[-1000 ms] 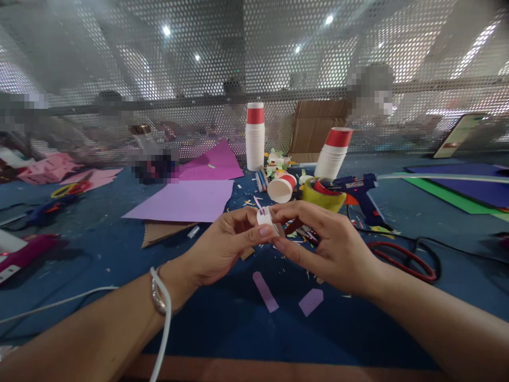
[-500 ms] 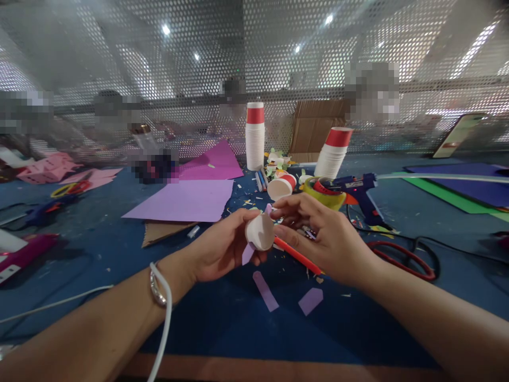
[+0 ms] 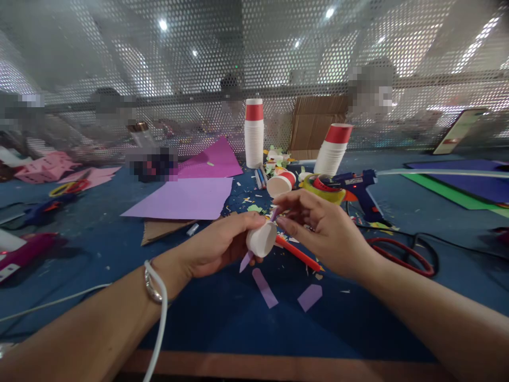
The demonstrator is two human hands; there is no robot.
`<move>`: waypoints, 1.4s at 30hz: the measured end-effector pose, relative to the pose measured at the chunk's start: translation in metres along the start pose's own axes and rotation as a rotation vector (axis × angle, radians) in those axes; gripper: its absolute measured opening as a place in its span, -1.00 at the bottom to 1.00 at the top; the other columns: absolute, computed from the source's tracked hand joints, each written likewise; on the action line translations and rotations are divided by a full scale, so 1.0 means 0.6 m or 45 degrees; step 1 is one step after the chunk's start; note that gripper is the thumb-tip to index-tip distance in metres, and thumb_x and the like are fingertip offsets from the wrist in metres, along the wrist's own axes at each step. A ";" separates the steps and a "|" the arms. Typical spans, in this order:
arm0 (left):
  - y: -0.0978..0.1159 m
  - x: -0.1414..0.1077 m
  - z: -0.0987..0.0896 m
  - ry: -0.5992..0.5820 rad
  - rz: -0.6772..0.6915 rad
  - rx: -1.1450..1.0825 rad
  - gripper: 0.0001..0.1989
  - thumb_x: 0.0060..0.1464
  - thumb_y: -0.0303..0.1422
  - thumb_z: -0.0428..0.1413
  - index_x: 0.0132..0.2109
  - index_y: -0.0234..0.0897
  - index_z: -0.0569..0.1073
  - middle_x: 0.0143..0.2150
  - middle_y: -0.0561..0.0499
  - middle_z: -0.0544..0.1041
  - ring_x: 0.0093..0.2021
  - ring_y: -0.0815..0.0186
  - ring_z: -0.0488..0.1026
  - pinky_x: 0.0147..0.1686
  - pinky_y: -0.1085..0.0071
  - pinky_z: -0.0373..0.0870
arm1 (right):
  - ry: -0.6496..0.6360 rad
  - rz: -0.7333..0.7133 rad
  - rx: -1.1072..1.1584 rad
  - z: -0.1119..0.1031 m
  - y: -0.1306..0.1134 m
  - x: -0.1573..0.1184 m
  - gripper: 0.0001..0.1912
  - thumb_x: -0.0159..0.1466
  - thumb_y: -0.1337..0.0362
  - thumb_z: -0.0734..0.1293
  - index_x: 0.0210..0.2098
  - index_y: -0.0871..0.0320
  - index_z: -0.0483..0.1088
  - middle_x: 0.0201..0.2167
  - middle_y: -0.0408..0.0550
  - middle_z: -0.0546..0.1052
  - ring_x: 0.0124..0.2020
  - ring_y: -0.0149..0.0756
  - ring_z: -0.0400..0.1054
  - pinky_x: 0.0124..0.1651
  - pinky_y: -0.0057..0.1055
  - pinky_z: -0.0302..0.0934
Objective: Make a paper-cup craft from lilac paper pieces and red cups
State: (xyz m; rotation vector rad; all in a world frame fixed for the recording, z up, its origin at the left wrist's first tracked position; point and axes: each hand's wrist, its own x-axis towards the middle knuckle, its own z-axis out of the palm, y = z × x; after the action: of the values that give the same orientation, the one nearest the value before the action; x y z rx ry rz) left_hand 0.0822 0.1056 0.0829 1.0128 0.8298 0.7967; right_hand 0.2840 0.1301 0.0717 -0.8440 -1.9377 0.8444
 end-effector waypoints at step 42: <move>-0.008 0.007 0.016 0.219 0.176 -0.130 -0.71 0.10 -0.24 0.29 -0.29 -0.26 0.33 -0.36 0.10 0.55 -0.32 0.41 0.51 -0.25 0.44 0.47 | -0.037 -0.024 0.247 0.014 -0.012 -0.003 -0.86 0.30 0.30 0.36 -0.15 0.14 0.37 -0.30 -0.10 0.50 -0.30 -0.36 0.42 -0.27 -0.42 0.36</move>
State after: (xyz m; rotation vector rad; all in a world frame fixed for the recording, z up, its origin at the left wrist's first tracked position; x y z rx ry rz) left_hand 0.0933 0.1038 0.0804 0.9273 0.8625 1.0454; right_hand 0.2756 0.1227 0.0732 -0.7003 -1.8506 1.0197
